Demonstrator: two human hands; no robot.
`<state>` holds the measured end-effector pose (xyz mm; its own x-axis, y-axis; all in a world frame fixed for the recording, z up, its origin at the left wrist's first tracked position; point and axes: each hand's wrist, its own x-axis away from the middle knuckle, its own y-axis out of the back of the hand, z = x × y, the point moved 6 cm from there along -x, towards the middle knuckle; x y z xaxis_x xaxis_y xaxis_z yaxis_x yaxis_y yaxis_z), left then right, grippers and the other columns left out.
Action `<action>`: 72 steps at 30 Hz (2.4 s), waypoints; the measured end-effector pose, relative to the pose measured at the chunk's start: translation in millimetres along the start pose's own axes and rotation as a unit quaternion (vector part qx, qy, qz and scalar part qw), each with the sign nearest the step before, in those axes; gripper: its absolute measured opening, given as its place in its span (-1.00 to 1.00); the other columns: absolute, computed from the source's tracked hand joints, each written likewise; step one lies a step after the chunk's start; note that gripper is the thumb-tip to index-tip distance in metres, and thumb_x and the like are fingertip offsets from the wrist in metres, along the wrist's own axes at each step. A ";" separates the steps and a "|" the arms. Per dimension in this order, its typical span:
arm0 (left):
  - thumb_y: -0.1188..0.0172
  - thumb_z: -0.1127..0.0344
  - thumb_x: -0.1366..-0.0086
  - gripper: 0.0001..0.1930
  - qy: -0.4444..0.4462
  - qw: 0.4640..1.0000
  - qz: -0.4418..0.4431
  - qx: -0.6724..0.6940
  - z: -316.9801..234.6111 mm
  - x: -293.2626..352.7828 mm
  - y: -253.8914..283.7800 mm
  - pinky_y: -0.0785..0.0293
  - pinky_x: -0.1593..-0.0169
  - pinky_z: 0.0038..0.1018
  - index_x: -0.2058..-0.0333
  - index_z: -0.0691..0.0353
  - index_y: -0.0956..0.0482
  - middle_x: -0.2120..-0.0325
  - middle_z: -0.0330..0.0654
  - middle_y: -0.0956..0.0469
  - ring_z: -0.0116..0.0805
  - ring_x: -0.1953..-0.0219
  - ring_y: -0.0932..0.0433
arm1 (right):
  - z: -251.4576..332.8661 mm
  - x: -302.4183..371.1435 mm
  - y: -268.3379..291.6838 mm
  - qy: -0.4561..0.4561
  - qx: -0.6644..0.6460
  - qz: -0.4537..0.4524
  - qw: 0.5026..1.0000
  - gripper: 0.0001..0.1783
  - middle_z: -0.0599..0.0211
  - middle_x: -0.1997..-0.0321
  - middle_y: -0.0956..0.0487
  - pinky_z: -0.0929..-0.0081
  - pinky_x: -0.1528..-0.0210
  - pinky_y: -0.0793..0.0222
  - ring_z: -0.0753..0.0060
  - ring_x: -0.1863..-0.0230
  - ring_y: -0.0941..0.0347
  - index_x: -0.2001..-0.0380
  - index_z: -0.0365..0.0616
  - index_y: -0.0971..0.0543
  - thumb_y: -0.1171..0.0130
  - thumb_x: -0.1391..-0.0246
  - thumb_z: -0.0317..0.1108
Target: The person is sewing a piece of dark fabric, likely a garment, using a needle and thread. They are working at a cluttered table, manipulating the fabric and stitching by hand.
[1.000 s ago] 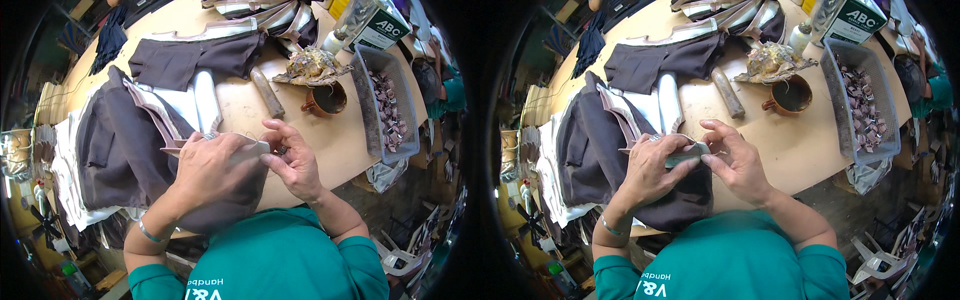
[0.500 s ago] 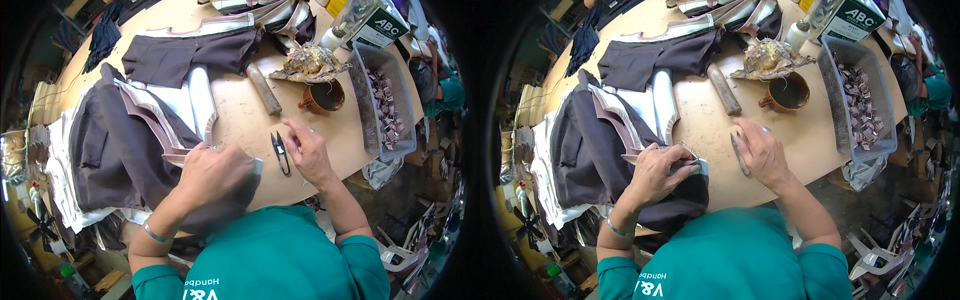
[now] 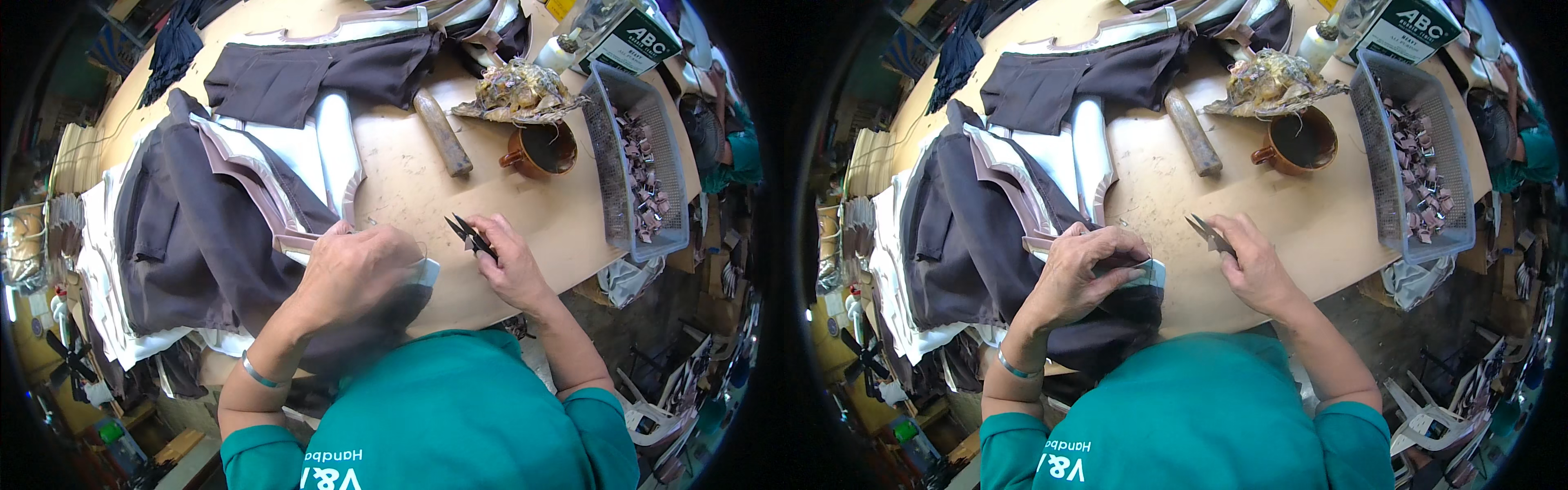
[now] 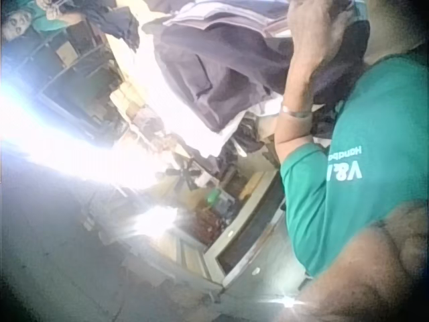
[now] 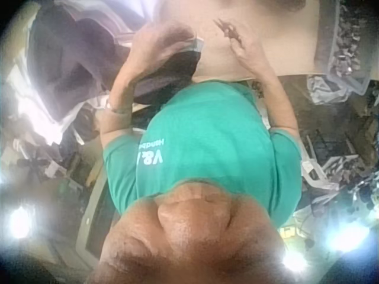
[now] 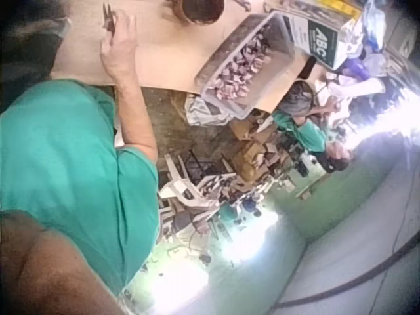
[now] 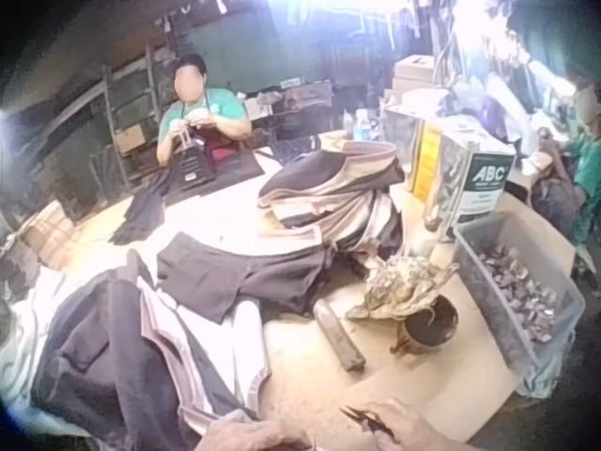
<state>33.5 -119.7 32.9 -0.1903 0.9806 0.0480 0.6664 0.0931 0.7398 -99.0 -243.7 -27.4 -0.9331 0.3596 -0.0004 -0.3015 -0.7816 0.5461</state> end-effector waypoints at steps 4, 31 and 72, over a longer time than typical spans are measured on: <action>-0.23 0.43 0.02 -0.79 -0.005 0.999 -0.022 0.045 0.0 0.5 5.2 -0.09 0.33 -0.54 0.33 0.15 -0.51 0.38 -0.31 -0.55 -0.49 0.35 -0.50 | 2.6 -4.1 -2.7 -0.072 -0.211 0.046 0.974 -0.40 0.24 0.29 -0.35 0.60 0.33 -0.31 0.45 0.35 -0.38 -0.04 -0.22 -0.26 0.20 0.21 -0.69; -0.25 0.53 0.06 -0.55 0.027 0.987 -0.009 0.161 11.9 -2.2 0.2 -0.50 0.20 -0.51 0.10 0.24 -0.46 0.13 -0.12 -0.43 -0.35 0.25 -0.52 | 24.0 -26.7 -14.9 -0.088 -0.270 0.160 0.945 -0.24 0.52 0.72 -0.17 0.65 0.45 -0.13 0.62 0.60 -0.12 -0.24 -0.15 0.01 -0.07 -0.05 -0.23; -0.16 0.47 -0.05 -0.77 0.017 0.993 -0.107 -0.036 -13.7 7.7 13.2 -0.41 0.14 -0.42 0.28 0.30 -0.39 0.40 -0.11 -0.47 -0.22 0.32 -0.50 | 60.8 -24.9 -21.2 -0.003 -0.396 -0.046 0.917 -0.54 0.39 0.50 -0.49 0.69 0.46 -0.30 0.66 0.57 -0.33 -0.12 -0.18 -0.23 0.09 -0.11 -0.55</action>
<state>31.0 -113.3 52.2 -0.3465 0.9333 -0.0943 0.5545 0.2849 0.7819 -57.4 -205.0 11.9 -0.8960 0.4440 -0.0104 -0.4292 -0.8716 -0.2367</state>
